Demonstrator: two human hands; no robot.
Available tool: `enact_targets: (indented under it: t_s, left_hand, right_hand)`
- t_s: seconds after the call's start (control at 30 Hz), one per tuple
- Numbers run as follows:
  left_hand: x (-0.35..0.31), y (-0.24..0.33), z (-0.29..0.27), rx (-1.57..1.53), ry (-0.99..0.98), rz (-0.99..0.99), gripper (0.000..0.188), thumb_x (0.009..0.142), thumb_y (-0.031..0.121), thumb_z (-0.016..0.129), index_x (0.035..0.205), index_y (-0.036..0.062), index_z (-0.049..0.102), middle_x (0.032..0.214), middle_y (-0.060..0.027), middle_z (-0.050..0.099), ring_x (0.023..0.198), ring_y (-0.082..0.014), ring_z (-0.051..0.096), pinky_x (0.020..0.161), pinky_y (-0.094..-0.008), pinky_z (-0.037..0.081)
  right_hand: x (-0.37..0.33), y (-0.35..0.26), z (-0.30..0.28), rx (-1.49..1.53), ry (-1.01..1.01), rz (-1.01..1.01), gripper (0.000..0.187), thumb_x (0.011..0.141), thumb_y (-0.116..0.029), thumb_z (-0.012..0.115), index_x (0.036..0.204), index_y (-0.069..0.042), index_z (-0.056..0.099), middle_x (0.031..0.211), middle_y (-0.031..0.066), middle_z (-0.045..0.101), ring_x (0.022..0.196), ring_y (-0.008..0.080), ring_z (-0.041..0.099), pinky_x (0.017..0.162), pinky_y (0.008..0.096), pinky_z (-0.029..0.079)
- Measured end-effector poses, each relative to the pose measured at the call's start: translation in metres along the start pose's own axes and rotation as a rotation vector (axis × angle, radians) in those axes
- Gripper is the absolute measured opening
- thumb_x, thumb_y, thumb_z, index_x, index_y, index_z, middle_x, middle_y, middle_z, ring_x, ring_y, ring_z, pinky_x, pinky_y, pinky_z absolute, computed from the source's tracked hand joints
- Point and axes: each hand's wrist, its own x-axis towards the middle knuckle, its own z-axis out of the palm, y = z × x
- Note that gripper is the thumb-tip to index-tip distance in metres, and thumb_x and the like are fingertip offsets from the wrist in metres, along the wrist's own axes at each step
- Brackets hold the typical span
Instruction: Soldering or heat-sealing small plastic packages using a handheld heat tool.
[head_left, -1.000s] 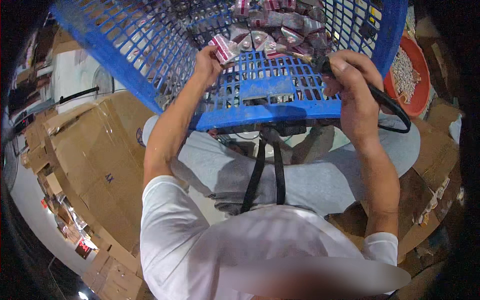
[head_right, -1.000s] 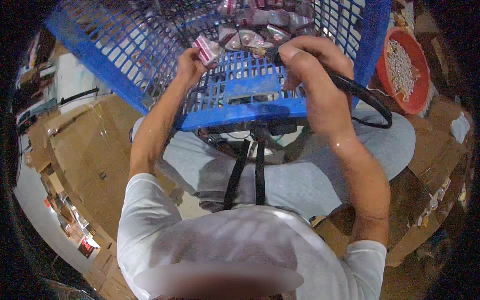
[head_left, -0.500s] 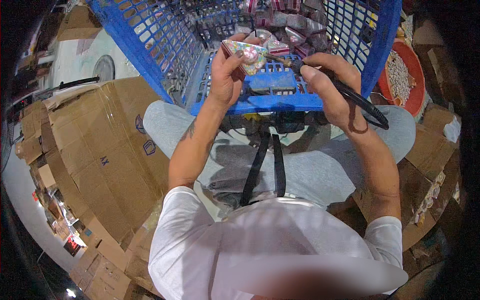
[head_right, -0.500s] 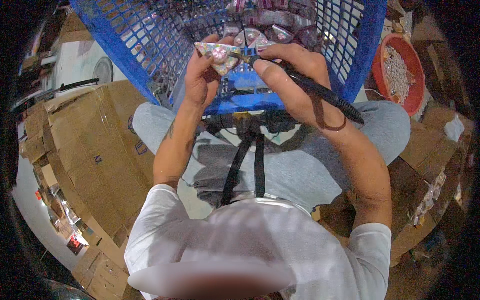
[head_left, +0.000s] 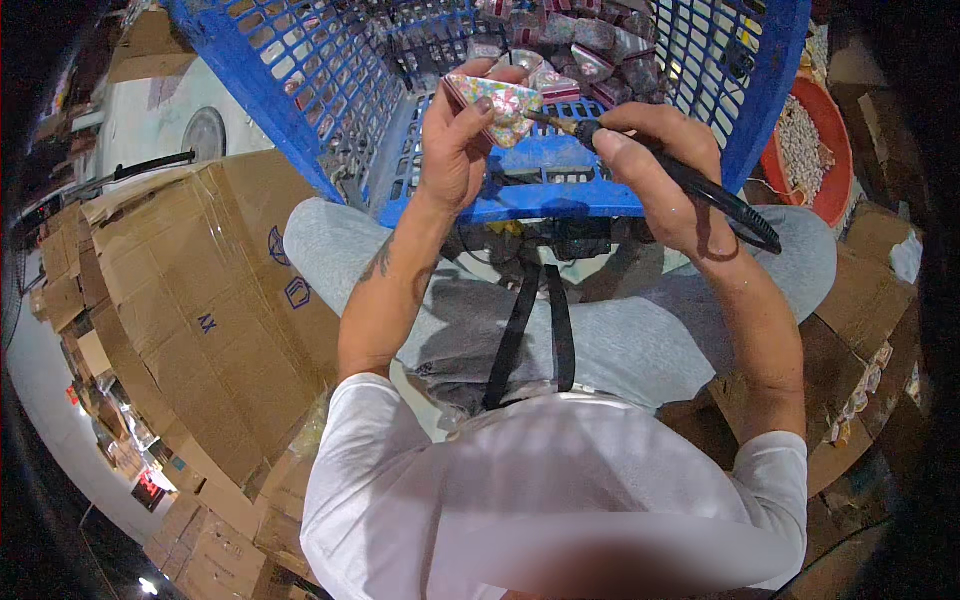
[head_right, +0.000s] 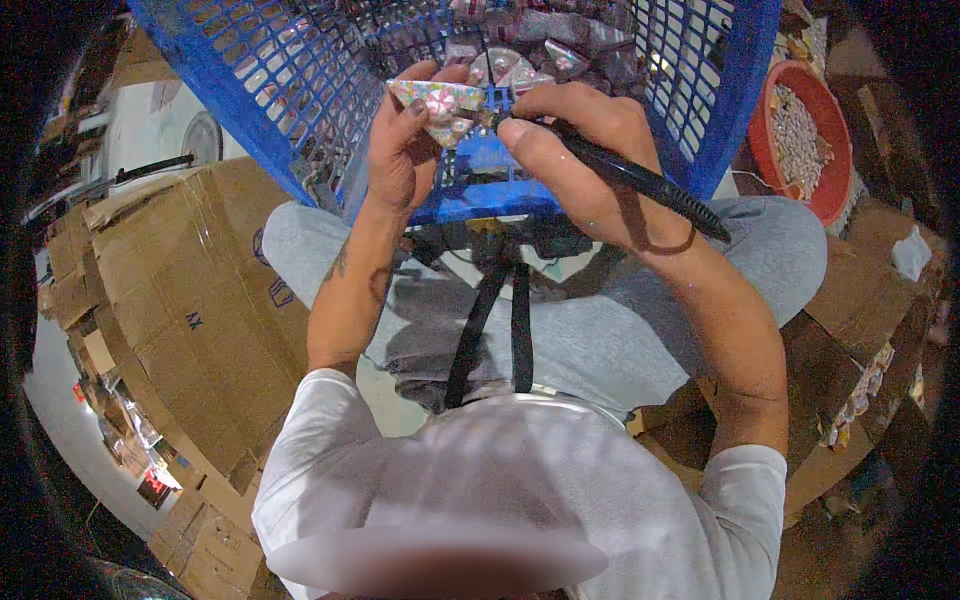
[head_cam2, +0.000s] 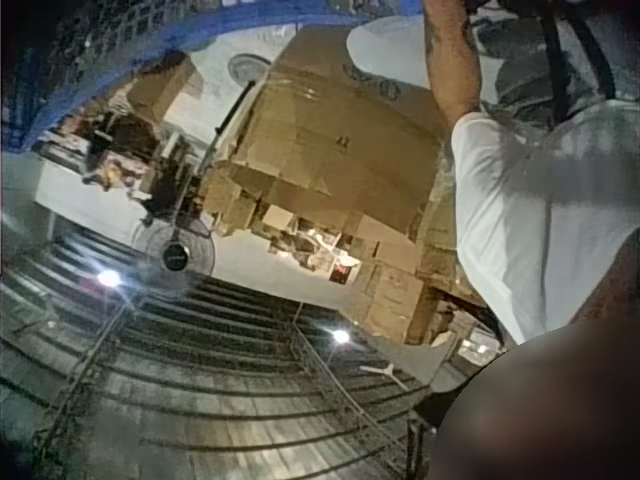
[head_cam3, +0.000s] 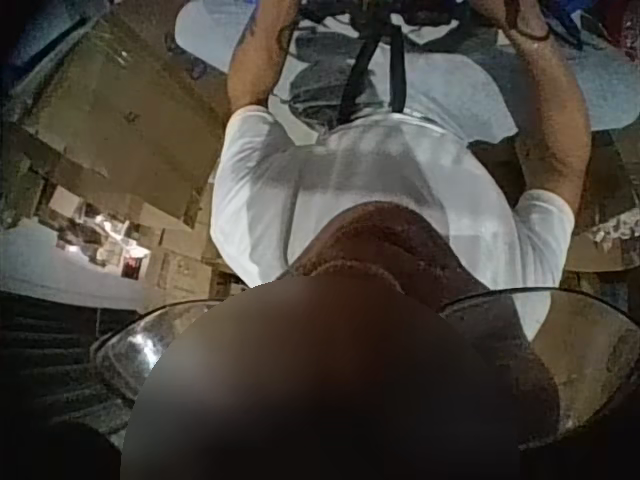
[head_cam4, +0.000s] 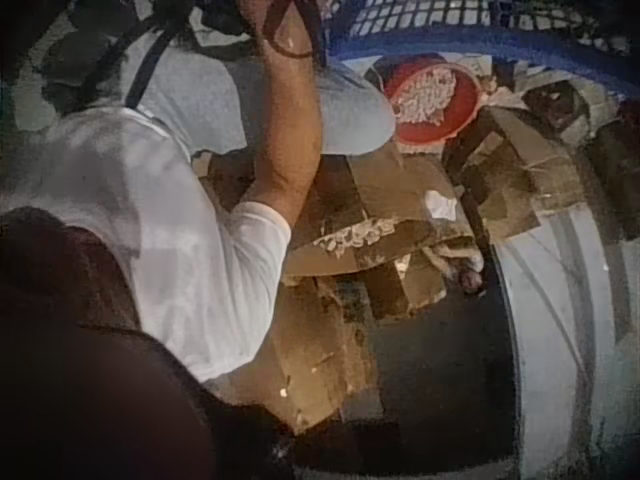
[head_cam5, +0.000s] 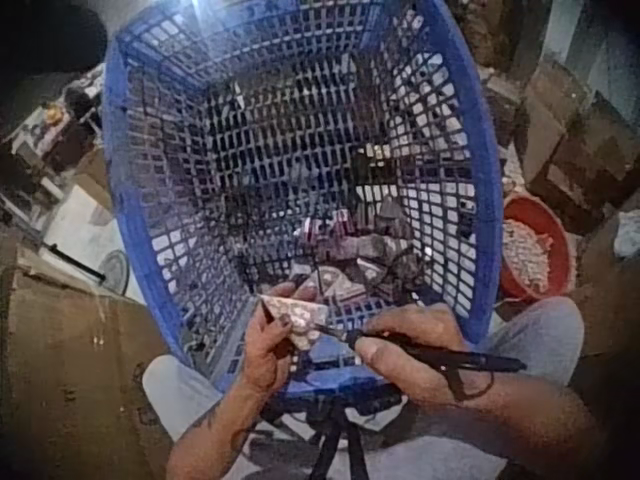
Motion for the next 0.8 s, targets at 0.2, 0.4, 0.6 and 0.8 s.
enact_targets:
  t_s: [0.2,0.4,0.6,0.8]
  left_hand:
    - [-0.0005,0.0006,0.0013,0.0,-0.012,-0.008,0.05,0.091,0.01,0.061,0.135,-0.0016,0.039,0.129,-0.0207,0.057,0.118,-0.0286,0.058,0.103,-0.0418,0.045]
    - [-0.0009,0.001,0.003,0.029,0.005,-0.001,0.05,0.09,0.009,0.061,0.134,-0.0022,0.039,0.129,-0.0202,0.057,0.118,-0.0282,0.058,0.103,-0.0418,0.045]
    - [-0.0018,0.0,0.0029,0.033,0.004,0.016,0.05,0.089,0.008,0.061,0.134,-0.0029,0.04,0.127,-0.0196,0.058,0.118,-0.0281,0.058,0.103,-0.0416,0.046]
    - [-0.0022,-0.0019,-0.0026,0.198,-0.017,0.054,0.058,0.09,0.018,0.063,0.137,-0.0025,0.037,0.134,-0.0257,0.053,0.122,-0.0335,0.056,0.103,-0.0443,0.046]
  right_hand:
    - [-0.0004,0.0026,0.0021,0.02,0.001,-0.032,0.025,0.084,-0.022,0.07,0.096,-0.001,0.068,0.078,0.0149,0.067,0.067,0.024,0.067,0.062,0.0347,0.051]
    - [-0.0005,0.0014,0.0013,-0.033,-0.015,-0.039,0.028,0.085,-0.022,0.065,0.097,0.003,0.067,0.074,0.0102,0.066,0.066,0.0165,0.064,0.061,0.03,0.05]
    - [-0.0009,0.001,0.0016,-0.02,-0.016,-0.023,0.027,0.085,-0.022,0.065,0.097,0.003,0.068,0.074,0.0099,0.065,0.064,0.0161,0.062,0.06,0.0298,0.049]
    - [-0.0006,0.0012,0.0007,0.003,-0.039,-0.02,0.026,0.086,-0.022,0.064,0.096,0.003,0.067,0.073,0.0089,0.064,0.063,0.0151,0.061,0.06,0.0296,0.048]
